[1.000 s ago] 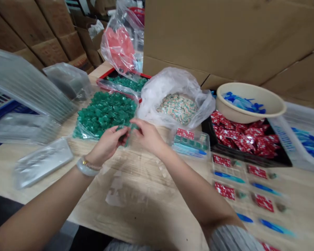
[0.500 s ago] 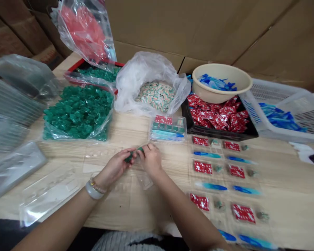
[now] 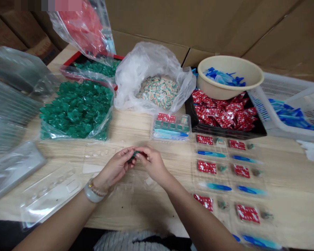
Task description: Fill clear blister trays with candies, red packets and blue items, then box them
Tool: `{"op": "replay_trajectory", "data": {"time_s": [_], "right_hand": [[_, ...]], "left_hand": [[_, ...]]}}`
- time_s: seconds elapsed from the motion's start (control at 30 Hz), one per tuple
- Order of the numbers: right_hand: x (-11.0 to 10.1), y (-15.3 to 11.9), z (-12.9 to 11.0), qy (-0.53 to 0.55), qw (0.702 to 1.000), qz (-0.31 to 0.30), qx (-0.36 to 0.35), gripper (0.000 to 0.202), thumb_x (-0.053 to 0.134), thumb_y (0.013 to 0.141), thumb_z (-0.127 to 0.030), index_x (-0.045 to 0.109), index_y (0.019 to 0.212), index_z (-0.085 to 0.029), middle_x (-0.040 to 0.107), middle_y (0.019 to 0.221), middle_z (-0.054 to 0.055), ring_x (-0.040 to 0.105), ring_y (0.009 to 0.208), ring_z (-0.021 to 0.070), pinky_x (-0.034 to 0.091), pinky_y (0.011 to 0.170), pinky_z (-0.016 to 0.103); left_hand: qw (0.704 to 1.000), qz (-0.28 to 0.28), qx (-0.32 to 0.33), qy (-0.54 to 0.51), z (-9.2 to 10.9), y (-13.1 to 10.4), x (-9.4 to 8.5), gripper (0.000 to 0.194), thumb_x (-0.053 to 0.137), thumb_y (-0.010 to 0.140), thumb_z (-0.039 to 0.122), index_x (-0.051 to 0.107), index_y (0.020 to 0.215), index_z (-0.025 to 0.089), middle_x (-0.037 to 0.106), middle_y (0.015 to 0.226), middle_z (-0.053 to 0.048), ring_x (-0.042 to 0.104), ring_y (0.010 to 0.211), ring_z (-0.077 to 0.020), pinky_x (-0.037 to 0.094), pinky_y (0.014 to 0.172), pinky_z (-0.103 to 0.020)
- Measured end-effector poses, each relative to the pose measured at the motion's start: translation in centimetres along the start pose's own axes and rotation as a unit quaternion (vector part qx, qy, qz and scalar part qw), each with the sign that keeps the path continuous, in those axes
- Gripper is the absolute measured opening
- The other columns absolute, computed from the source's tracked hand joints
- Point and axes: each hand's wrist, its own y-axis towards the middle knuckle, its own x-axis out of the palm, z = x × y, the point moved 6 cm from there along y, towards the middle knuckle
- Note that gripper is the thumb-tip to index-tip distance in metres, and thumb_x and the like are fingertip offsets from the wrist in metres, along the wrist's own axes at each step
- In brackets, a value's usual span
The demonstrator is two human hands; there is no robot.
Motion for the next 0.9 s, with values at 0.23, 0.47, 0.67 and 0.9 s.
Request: {"op": "replay_trajectory", "data": {"time_s": [0.23, 0.47, 0.67, 0.9], "right_hand": [[-0.6, -1.1, 2.2, 0.208, 0.966, 0.073, 0.138, 0.024, 0.063, 0.064, -0.038, 0.057, 0.071, -0.016, 0.053, 0.056, -0.003, 0.044, 0.048, 0.0067, 0.037, 0.047, 0.020], [-0.3, -2.5, 2.3, 0.192, 0.963, 0.123, 0.142, 0.030, 0.066, 0.061, -0.038, 0.047, 0.057, -0.016, 0.042, 0.047, -0.007, 0.037, 0.043, 0.0052, 0.031, 0.043, 0.019], [0.7, -4.8, 2.2, 0.224, 0.964, 0.063, 0.132, 0.022, 0.062, 0.068, -0.035, 0.048, 0.067, -0.018, 0.053, 0.058, -0.003, 0.052, 0.053, 0.0107, 0.044, 0.053, 0.025], [0.2, -6.6, 2.0, 0.140, 0.985, 0.085, 0.061, 0.015, 0.054, 0.076, -0.027, 0.053, 0.090, -0.022, 0.058, 0.078, 0.001, 0.057, 0.069, 0.0125, 0.047, 0.065, 0.027]], "left_hand": [[0.987, 0.000, 0.063, 0.147, 0.3, -0.7, 1.1, 0.031, 0.065, 0.065, 0.034, 0.061, 0.087, 0.012, 0.058, 0.072, -0.002, 0.044, 0.053, -0.0061, 0.035, 0.051, -0.019], [0.962, 0.020, 0.097, 0.254, 0.3, -1.5, 2.0, 0.016, 0.058, 0.068, 0.026, 0.064, 0.077, 0.014, 0.050, 0.053, 0.003, 0.042, 0.049, -0.0070, 0.033, 0.049, -0.020], [0.983, -0.028, 0.025, 0.181, -1.2, -2.9, 2.5, 0.019, 0.057, 0.070, 0.028, 0.057, 0.081, 0.014, 0.052, 0.057, 0.002, 0.045, 0.047, -0.0063, 0.034, 0.047, -0.019], [0.976, -0.005, 0.066, 0.206, -2.9, -1.9, 2.2, 0.016, 0.053, 0.073, 0.030, 0.050, 0.079, 0.016, 0.047, 0.051, 0.006, 0.038, 0.040, -0.0053, 0.028, 0.041, -0.017]]}}
